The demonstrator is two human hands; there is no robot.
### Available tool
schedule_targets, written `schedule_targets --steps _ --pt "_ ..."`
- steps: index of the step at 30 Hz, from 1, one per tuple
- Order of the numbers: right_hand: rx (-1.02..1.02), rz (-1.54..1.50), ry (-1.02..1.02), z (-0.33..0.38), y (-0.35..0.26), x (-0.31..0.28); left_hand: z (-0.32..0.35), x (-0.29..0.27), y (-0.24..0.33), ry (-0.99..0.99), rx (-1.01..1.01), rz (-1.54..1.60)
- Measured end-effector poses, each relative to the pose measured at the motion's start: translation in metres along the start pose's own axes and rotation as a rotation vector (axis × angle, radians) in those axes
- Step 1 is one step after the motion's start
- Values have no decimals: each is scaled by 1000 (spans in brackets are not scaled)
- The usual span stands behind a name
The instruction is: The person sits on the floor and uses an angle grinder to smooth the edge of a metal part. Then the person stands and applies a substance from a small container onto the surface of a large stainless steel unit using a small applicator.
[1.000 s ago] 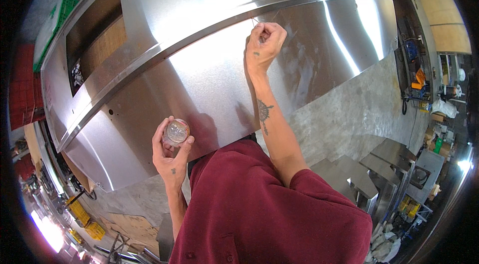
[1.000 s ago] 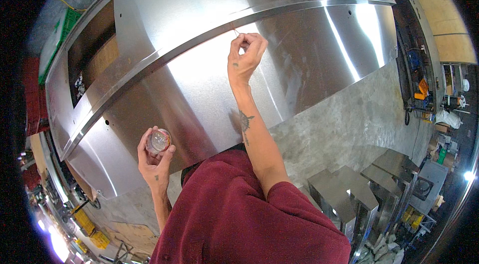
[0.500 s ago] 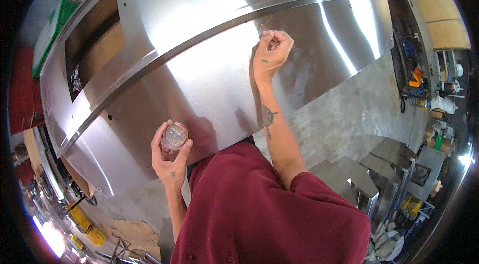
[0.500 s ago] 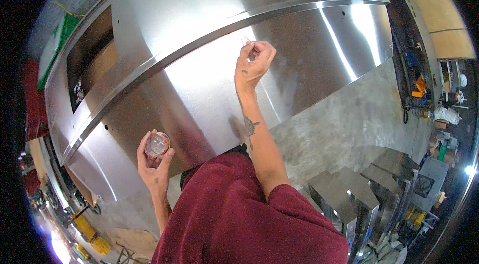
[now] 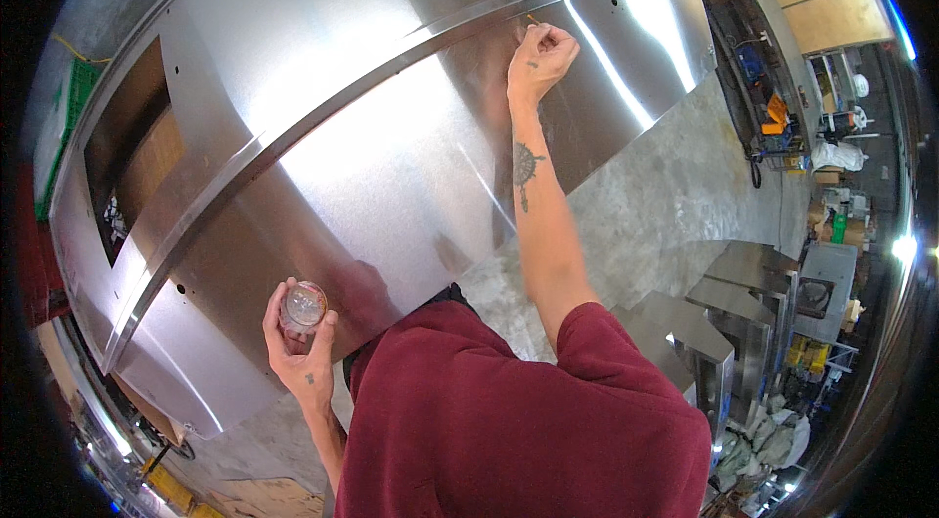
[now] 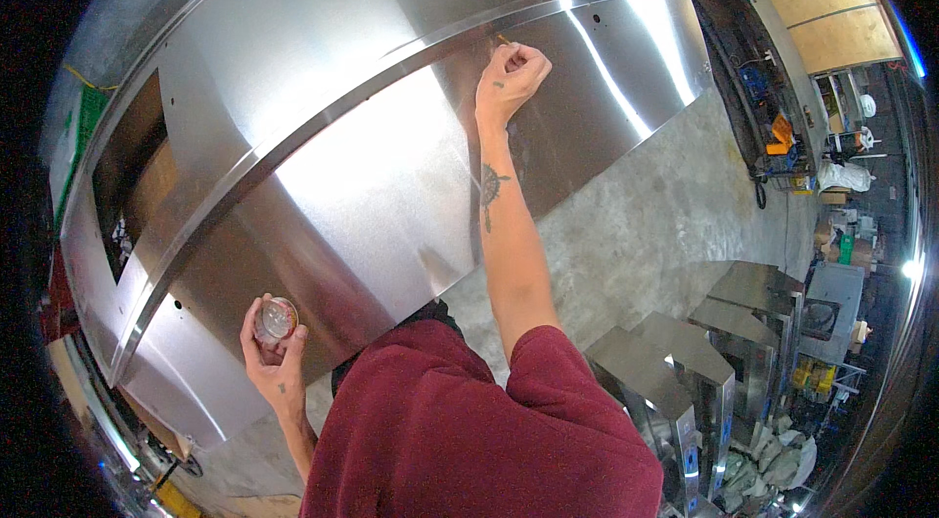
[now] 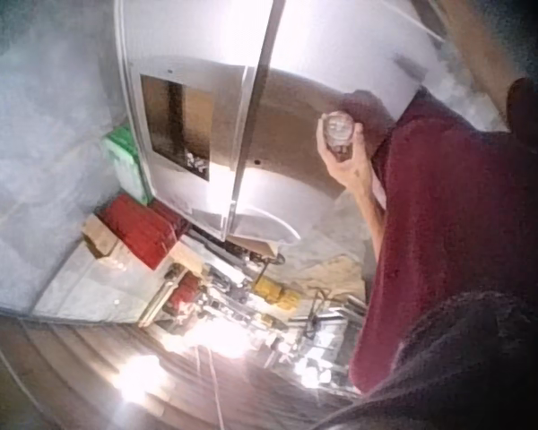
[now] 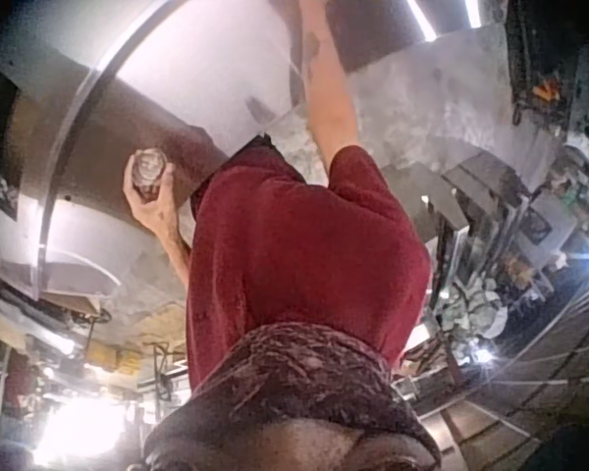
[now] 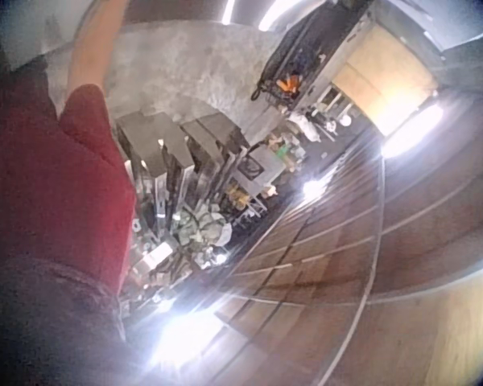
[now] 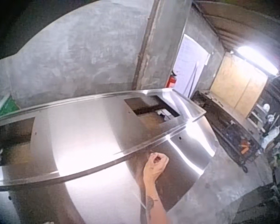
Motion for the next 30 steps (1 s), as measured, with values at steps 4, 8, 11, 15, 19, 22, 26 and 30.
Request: schedule_targets --steps 4,8,11,15,19,22,26,30 --pt "7 48 -18 -8 13 1 -1 2 -2 18 -24 53" --pt "16 51 -35 -7 16 3 -4 6 0 -3 3 -10" --pt "35 40 -47 -6 16 5 -6 7 2 -14 6 -26" --pt "63 13 -54 -7 16 5 -8 10 3 -28 9 -29" --pt "65 30 -62 -6 15 4 -9 12 5 -35 22 -27" --pt "55 42 -64 -6 14 4 -8 11 5 -16 -6 -50" --pt "66 43 -66 -7 15 4 -8 11 5 -15 -12 -39" --pt "59 39 -44 -6 14 3 -8 12 6 -24 5 -46"
Point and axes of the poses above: each hand's wrist, its own z-axis away from the middle knuckle, its own x-axis out of the palm, y = z × x, the point moved 6 cm from there along -z, towards the middle knuckle, and after that the axes turned 15 degrees about -y, right-handed, at the moved point
